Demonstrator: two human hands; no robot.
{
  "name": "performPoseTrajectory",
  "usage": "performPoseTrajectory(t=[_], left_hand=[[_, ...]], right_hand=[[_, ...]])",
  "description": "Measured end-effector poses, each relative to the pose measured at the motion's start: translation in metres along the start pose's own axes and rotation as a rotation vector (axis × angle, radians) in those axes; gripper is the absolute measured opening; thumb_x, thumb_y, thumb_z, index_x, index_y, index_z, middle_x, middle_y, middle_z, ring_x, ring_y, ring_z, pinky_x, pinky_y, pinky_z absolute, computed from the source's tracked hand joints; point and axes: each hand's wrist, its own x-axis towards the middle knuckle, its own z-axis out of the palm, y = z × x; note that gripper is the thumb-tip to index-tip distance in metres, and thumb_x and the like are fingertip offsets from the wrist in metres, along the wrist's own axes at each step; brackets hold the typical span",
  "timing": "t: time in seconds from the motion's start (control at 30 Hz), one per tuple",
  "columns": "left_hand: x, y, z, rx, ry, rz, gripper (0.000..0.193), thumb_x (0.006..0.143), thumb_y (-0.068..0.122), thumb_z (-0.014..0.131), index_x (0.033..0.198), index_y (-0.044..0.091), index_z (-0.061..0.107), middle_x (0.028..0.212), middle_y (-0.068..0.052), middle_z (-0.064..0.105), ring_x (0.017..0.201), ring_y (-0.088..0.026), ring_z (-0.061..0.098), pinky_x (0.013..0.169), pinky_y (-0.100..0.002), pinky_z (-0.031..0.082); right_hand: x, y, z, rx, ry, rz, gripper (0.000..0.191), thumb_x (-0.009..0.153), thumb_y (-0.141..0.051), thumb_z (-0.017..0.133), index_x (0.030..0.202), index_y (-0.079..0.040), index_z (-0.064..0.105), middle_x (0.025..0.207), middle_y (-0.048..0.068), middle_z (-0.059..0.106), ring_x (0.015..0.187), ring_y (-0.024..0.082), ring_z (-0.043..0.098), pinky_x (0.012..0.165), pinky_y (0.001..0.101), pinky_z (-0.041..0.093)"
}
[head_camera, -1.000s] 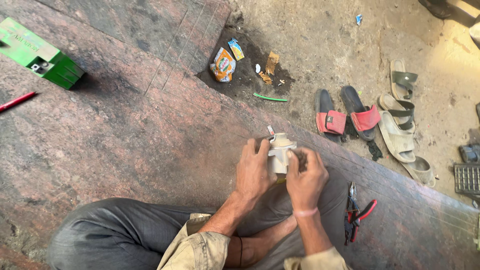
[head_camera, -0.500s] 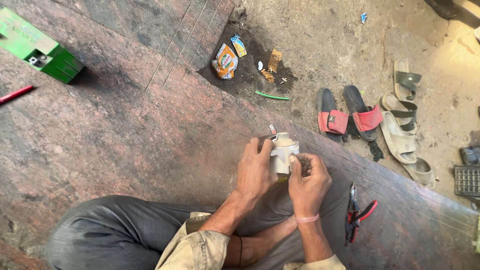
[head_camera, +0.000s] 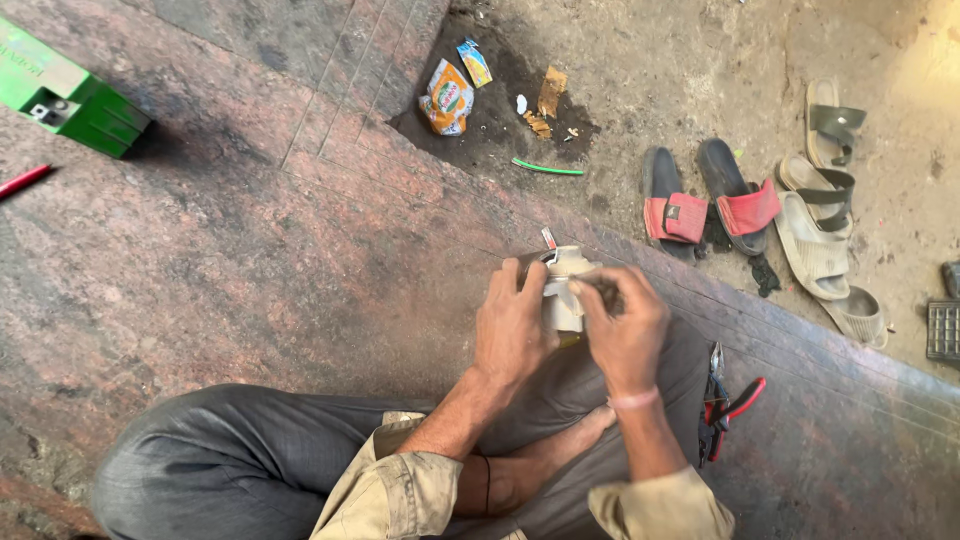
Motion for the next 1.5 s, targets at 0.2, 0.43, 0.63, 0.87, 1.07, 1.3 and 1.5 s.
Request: performPoseTrajectory(t=[0.2, 0.43, 0.63, 0.87, 1.07, 1.3, 1.5], left_hand=[[0.002, 0.003, -0.005, -0.014, -0.037, -0.033, 0.068, 0.06, 0.004, 0.083, 0.12, 0.006, 0.052, 0.111, -0.02, 0.051, 0.103, -0.043, 0.056, 0.075, -0.054, 0.054], [0.003, 0.002, -0.003, -0.01, -0.005, -0.006, 0.065, 0.062, 0.005, 0.083, 0.119, 0.006, 0.053, 0.112, -0.019, 0.052, 0.104, -0.042, 0.057, 0.076, -0.053, 0.054], [0.001, -0.001, -0.001, -0.044, 0.016, -0.023, 0.054, 0.066, 0.002, 0.078, 0.115, 0.006, 0.054, 0.108, -0.017, 0.055, 0.102, -0.04, 0.059, 0.081, -0.051, 0.054], [0.005, 0.0, -0.003, -0.053, -0.001, 0.004, 0.057, 0.062, 0.003, 0.08, 0.112, 0.003, 0.053, 0.107, -0.018, 0.054, 0.102, -0.042, 0.058, 0.084, -0.052, 0.051], [0.005, -0.008, 0.002, -0.082, 0.009, 0.012, 0.06, 0.062, 0.0, 0.077, 0.115, -0.001, 0.051, 0.108, -0.021, 0.056, 0.104, -0.043, 0.058, 0.085, -0.052, 0.051], [0.004, -0.012, 0.009, -0.097, 0.043, 0.012, 0.051, 0.068, 0.0, 0.075, 0.113, -0.001, 0.052, 0.107, -0.02, 0.058, 0.102, -0.043, 0.061, 0.084, -0.051, 0.052], [0.005, -0.01, 0.009, -0.059, -0.006, -0.035, 0.059, 0.065, 0.003, 0.076, 0.117, -0.004, 0.049, 0.107, -0.021, 0.057, 0.101, -0.043, 0.06, 0.077, -0.052, 0.052]], right_hand=[[0.0, -0.001, 0.0, -0.064, -0.021, -0.016, 0.014, 0.085, -0.007, 0.082, 0.094, -0.001, 0.072, 0.079, 0.005, 0.058, 0.064, 0.011, 0.053, 0.058, 0.0282, 0.044], [0.019, 0.017, -0.007, 0.012, -0.141, -0.034, 0.028, 0.077, -0.015, 0.084, 0.101, -0.005, 0.073, 0.099, 0.004, 0.06, 0.086, 0.014, 0.055, 0.073, 0.0307, 0.044], [0.023, 0.021, 0.0, 0.073, -0.242, -0.15, 0.026, 0.082, -0.017, 0.084, 0.105, -0.008, 0.075, 0.109, 0.005, 0.062, 0.111, 0.021, 0.058, 0.101, 0.036, 0.045], [0.025, 0.021, -0.009, 0.013, -0.239, -0.155, 0.039, 0.074, -0.022, 0.088, 0.105, -0.007, 0.071, 0.109, 0.007, 0.058, 0.111, 0.024, 0.054, 0.104, 0.0389, 0.038], [0.043, 0.021, 0.004, 0.06, -0.334, -0.136, 0.034, 0.075, -0.023, 0.089, 0.102, -0.008, 0.075, 0.105, 0.007, 0.061, 0.11, 0.023, 0.056, 0.103, 0.0384, 0.041], [0.044, 0.031, -0.018, 0.116, -0.457, -0.095, 0.037, 0.075, -0.024, 0.087, 0.106, -0.007, 0.076, 0.112, 0.007, 0.062, 0.112, 0.022, 0.06, 0.1, 0.0359, 0.047], [0.046, 0.034, 0.016, 0.117, -0.379, -0.051, 0.032, 0.07, -0.024, 0.094, 0.09, -0.005, 0.078, 0.104, 0.01, 0.057, 0.105, 0.022, 0.058, 0.093, 0.0356, 0.049]])
